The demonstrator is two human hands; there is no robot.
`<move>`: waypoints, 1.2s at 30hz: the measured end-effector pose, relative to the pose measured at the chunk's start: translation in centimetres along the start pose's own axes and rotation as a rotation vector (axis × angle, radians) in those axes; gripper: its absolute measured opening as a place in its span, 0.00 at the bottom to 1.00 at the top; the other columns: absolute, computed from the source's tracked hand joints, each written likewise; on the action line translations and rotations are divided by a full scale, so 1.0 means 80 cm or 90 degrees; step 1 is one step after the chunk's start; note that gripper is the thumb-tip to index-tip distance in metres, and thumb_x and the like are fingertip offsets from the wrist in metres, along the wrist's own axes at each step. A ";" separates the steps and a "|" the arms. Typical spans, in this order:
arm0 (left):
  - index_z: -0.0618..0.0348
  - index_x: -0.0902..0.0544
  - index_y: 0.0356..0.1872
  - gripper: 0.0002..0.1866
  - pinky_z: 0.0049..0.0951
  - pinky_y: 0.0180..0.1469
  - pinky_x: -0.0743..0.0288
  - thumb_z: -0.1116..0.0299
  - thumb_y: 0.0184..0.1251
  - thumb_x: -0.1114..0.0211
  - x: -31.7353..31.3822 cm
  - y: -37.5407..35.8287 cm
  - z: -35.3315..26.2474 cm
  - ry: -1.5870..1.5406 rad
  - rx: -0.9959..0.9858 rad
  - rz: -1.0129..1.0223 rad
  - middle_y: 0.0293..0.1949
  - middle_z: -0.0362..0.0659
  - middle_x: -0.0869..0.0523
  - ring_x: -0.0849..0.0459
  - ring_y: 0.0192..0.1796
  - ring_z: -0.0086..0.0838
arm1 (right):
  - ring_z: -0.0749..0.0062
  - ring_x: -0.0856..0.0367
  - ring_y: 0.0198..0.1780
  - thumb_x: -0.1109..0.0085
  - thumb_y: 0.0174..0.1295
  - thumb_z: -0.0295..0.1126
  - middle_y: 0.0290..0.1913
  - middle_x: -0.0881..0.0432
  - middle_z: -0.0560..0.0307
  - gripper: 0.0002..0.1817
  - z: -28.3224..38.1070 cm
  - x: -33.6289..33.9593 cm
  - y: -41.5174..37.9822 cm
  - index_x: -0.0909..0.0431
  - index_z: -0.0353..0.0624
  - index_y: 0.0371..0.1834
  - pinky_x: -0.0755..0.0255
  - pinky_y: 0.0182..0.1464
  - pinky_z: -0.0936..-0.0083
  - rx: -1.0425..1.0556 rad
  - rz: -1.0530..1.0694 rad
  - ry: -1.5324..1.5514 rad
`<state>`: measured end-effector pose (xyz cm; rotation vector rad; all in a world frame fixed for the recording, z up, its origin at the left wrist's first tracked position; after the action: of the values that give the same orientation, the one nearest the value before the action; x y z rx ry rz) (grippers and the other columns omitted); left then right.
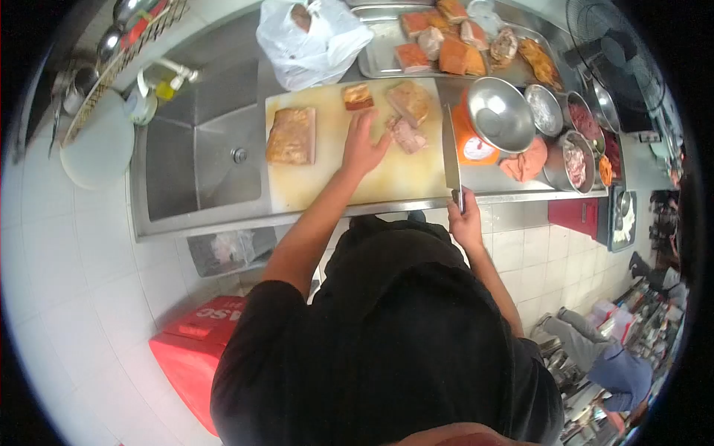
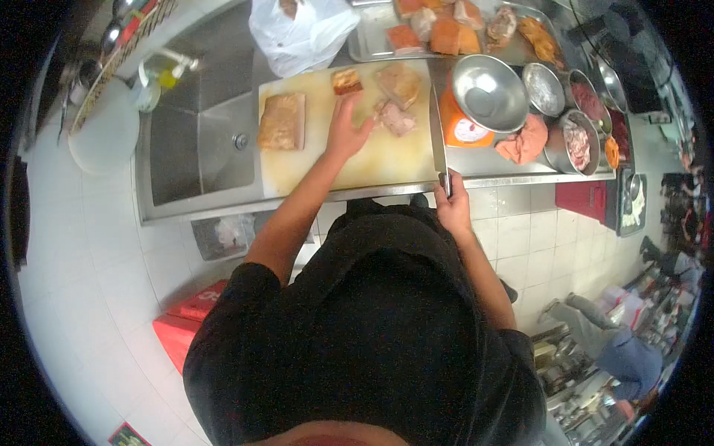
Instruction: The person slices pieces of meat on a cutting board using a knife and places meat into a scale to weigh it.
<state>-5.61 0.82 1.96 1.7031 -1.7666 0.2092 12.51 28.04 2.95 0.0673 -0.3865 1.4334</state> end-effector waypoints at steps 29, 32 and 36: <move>0.68 0.25 0.62 0.31 0.32 0.42 0.20 0.68 0.60 0.22 -0.116 0.110 -0.010 -0.269 0.467 0.102 0.46 0.48 0.12 0.13 0.43 0.31 | 0.79 0.31 0.18 0.44 0.73 0.32 0.27 0.29 0.65 0.09 -0.018 0.069 0.111 0.27 0.42 0.51 0.33 0.19 0.75 -0.156 0.268 0.120; 0.69 0.29 0.68 0.37 0.35 0.46 0.17 0.70 0.60 0.22 -0.111 0.100 0.008 -0.233 0.476 0.153 0.49 0.50 0.12 0.11 0.49 0.35 | 0.78 0.30 0.18 0.43 0.72 0.32 0.27 0.29 0.62 0.10 -0.008 0.060 0.119 0.28 0.42 0.52 0.33 0.19 0.73 -0.135 0.258 0.111; 0.68 0.31 0.69 0.38 0.35 0.48 0.17 0.71 0.59 0.22 -0.101 0.086 -0.004 -0.234 0.472 0.166 0.49 0.51 0.12 0.11 0.50 0.36 | 0.76 0.29 0.18 0.43 0.72 0.33 0.27 0.28 0.61 0.12 0.000 0.048 0.124 0.28 0.41 0.54 0.33 0.19 0.73 -0.099 0.238 0.056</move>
<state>-12.49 8.64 -0.08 2.0954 -2.3783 0.7898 3.21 33.14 2.24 -0.2040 -0.4526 1.7620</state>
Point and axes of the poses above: each hand's wrist, its own y-axis towards the middle knuckle, its own x-axis out of the back of the hand, z = x × y, the point moved 6 cm from there along y, towards the middle knuckle
